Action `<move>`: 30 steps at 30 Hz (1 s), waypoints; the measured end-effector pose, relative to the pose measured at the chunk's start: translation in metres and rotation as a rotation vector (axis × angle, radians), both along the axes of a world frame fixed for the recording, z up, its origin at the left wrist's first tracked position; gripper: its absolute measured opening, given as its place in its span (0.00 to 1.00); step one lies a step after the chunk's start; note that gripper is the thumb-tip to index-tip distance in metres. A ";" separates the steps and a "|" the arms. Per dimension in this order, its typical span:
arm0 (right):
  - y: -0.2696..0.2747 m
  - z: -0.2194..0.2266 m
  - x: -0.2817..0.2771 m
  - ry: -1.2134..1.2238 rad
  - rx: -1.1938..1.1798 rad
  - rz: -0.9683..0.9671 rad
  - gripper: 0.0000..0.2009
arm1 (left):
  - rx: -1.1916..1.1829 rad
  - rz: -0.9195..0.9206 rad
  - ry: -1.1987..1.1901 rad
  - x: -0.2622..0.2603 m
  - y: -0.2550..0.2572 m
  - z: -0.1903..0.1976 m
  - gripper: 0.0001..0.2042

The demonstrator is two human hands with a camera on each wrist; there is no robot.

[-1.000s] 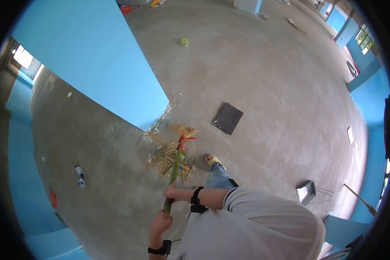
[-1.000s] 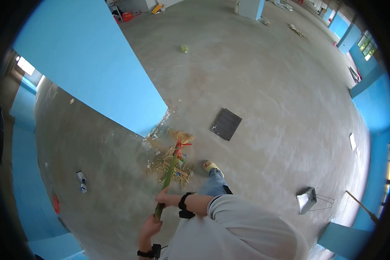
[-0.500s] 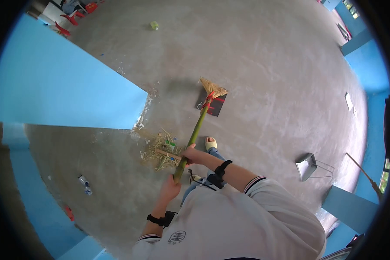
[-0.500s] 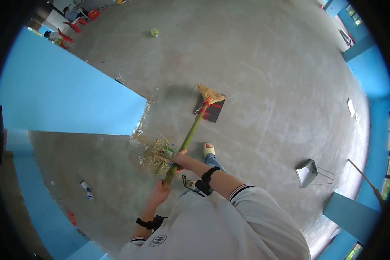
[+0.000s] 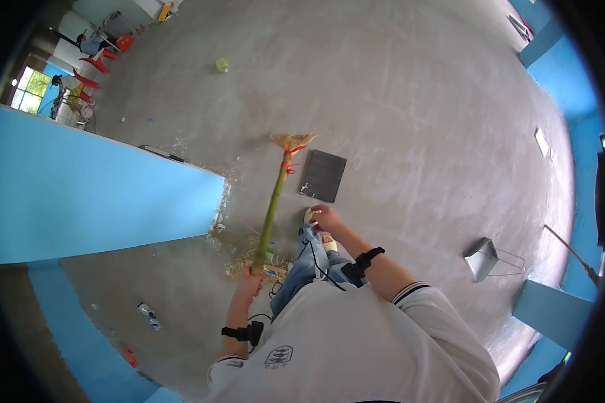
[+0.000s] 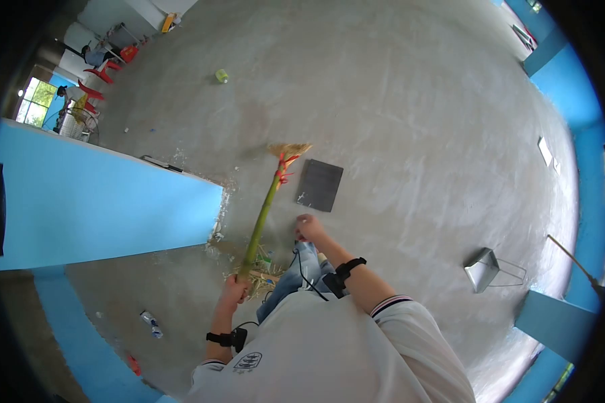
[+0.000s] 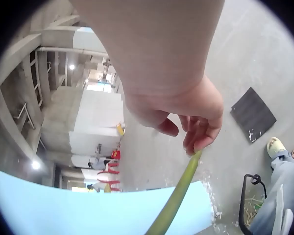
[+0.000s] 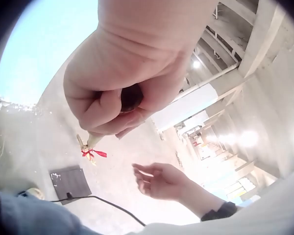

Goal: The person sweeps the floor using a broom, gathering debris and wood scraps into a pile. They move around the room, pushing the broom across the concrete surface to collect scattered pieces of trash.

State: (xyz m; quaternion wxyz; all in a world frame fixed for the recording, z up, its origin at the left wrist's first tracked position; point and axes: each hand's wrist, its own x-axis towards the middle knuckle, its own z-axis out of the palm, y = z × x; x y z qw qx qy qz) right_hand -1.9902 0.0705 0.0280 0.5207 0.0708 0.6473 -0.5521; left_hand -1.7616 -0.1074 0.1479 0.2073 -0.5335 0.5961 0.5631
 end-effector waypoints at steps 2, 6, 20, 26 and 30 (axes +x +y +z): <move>0.020 -0.001 -0.031 -0.012 0.099 -0.163 0.21 | -0.018 0.023 -0.016 -0.015 -0.016 -0.019 0.12; 0.045 -0.002 -0.082 -0.020 0.153 -0.289 0.18 | -0.048 -0.016 -0.038 -0.036 -0.040 -0.017 0.14; -0.006 -0.092 -0.290 0.154 0.562 0.204 0.18 | -0.516 -0.571 -0.102 -0.162 -0.235 0.114 0.15; -0.051 -0.074 -0.365 0.253 0.460 0.176 0.18 | -0.265 -0.441 -0.209 -0.213 -0.259 0.155 0.13; -0.065 -0.075 -0.423 0.219 0.404 0.286 0.19 | -0.206 -0.378 -0.130 -0.246 -0.255 0.135 0.14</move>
